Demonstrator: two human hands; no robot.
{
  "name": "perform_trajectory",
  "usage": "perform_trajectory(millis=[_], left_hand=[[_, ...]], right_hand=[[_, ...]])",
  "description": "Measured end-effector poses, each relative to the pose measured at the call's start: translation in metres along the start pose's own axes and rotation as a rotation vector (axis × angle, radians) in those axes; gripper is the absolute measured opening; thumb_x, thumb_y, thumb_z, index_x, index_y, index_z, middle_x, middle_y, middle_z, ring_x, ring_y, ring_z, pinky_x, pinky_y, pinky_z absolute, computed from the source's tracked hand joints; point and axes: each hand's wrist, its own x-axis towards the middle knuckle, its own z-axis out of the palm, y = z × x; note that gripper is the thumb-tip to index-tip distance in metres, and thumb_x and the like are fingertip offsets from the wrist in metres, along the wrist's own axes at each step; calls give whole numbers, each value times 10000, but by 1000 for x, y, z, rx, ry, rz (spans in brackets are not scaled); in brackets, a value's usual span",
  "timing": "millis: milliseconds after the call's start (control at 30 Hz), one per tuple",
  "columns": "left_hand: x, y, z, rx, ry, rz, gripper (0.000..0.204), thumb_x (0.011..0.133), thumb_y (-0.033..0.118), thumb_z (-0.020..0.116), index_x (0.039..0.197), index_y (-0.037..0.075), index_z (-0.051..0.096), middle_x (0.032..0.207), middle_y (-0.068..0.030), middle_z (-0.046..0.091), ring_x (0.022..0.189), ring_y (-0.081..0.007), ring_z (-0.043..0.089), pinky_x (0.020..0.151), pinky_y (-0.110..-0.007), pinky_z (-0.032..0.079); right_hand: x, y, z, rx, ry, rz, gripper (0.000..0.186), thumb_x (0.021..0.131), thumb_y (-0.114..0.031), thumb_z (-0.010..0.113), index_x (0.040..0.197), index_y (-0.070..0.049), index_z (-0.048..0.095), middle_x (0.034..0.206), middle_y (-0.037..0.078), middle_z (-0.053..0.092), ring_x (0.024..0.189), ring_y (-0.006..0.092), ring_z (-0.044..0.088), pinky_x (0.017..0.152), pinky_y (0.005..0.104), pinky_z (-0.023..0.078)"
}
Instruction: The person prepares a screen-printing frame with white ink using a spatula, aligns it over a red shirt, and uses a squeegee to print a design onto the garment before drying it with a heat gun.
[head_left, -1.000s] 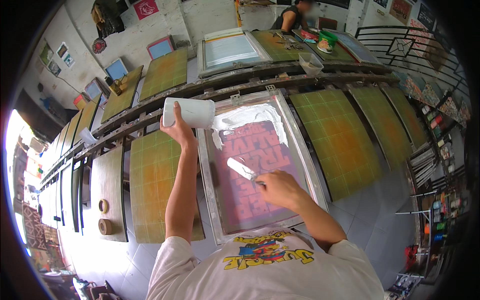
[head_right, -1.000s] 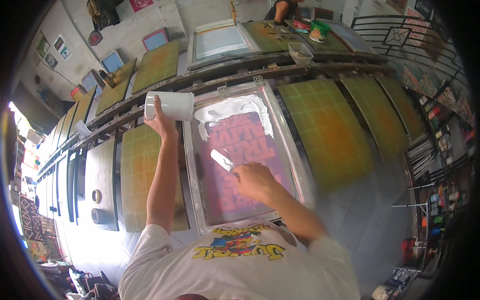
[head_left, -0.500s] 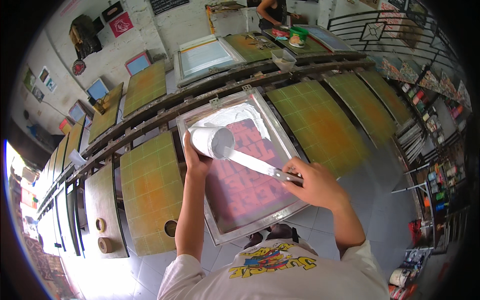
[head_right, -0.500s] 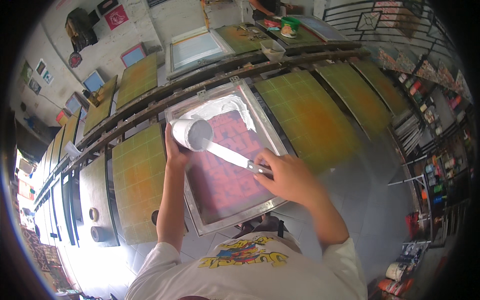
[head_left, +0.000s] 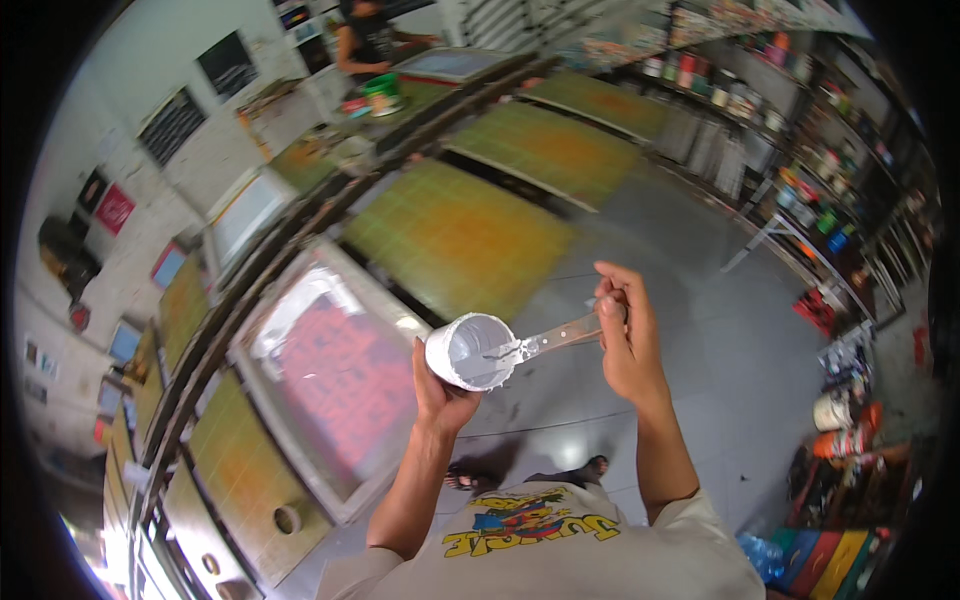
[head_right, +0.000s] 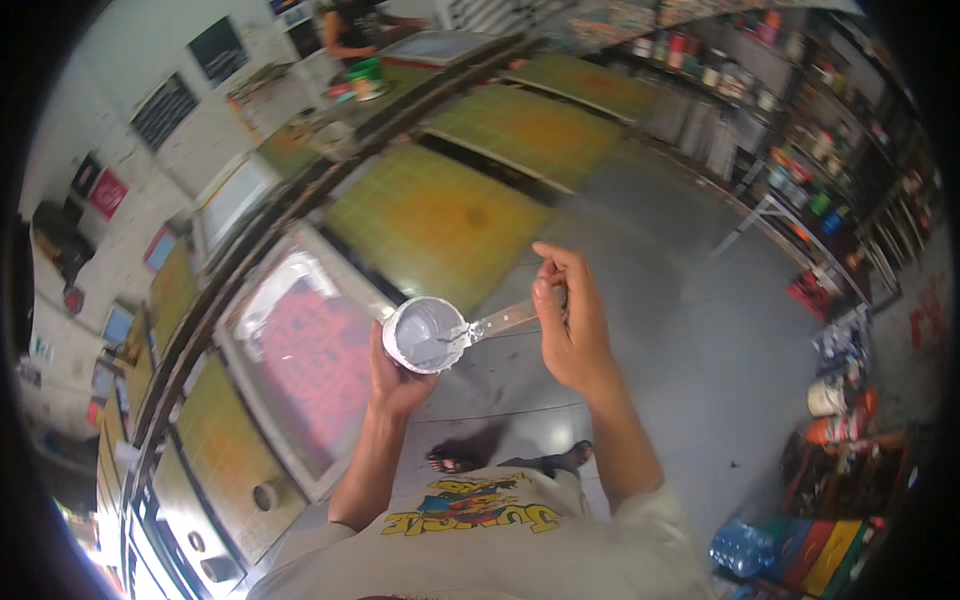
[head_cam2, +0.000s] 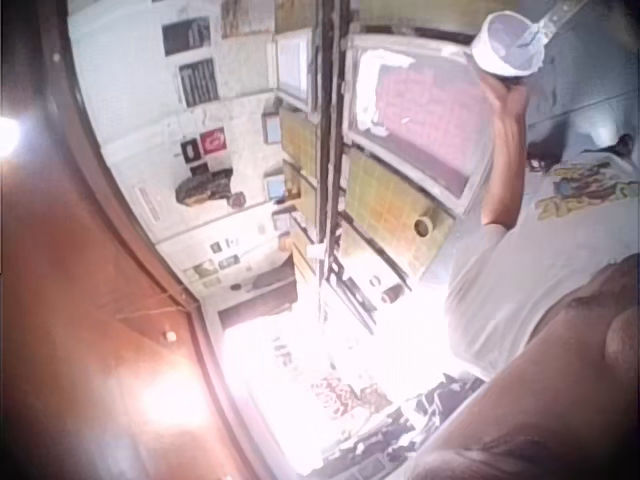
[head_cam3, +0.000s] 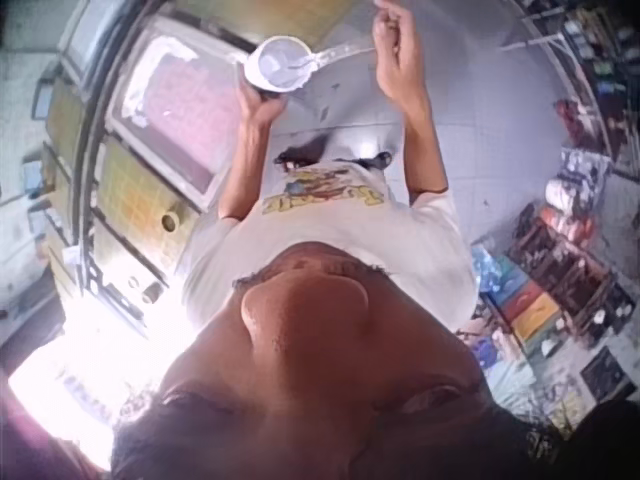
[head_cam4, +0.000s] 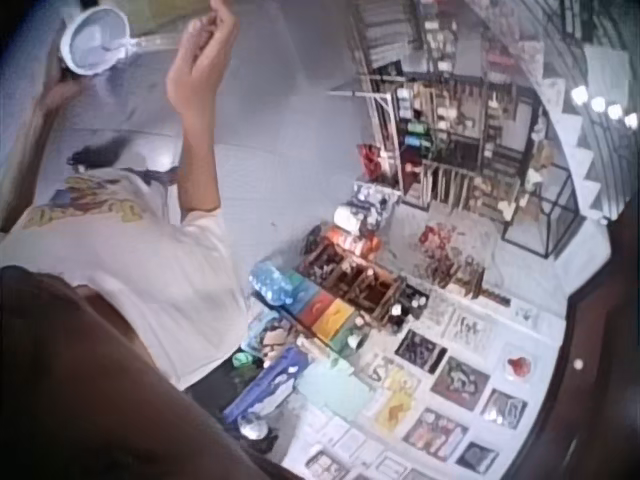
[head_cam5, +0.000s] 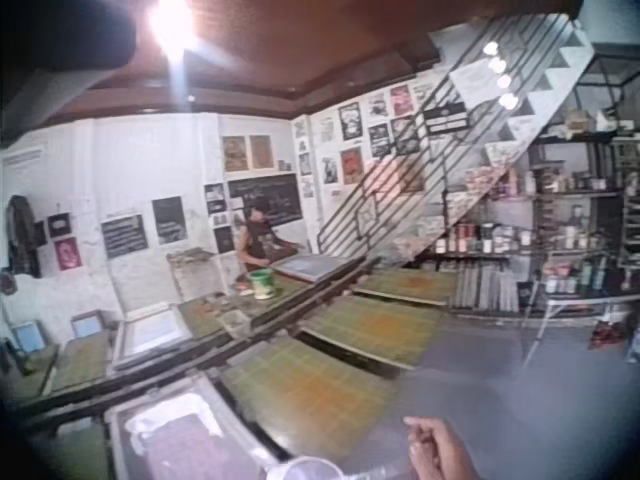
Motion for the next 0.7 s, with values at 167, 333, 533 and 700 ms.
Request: perform_trajectory(millis=[167, 333, 533, 700], left_hand=[[45, -187, 52, 194, 210, -477, 772, 970, 764, 357, 1408, 169, 581, 1361, -67, 611, 1220, -265, 577, 1023, -419, 455], [100, -350, 60, 267, 92, -804, 821, 928, 811, 394, 1397, 163, 581, 1363, -86, 595, 1168, -271, 580, 927, -410, 483], [156, -499, 114, 307, 104, -992, 643, 911, 694, 474, 1244, 172, 650, 1218, -46, 658, 1071, -221, 611, 853, -391, 494], [237, -601, 160, 368, 27, -1039, 612, 900, 653, 516, 1241, 161, 647, 1208, -52, 666, 1052, -219, 614, 838, -405, 505]], right_hand=[[-47, 35, -185, -136, 191, 157, 340, 1058, -192, 521, 1347, -13, 523, 1034, 82, 537, 949, 153, 520, 827, 299, 451], [-98, 55, -326, -168, 527, 281, 446, 1086, -268, 487, 1460, -29, 436, 1022, 51, 507, 859, 144, 528, 789, 298, 470], [-137, 92, -451, -233, 816, 429, 535, 1085, -314, 509, 1528, -43, 377, 1033, 47, 502, 796, 117, 553, 694, 264, 477], [-141, 149, -541, -333, 1010, 572, 603, 1060, -334, 562, 1544, -36, 358, 1090, 93, 548, 716, 128, 576, 673, 278, 491]])
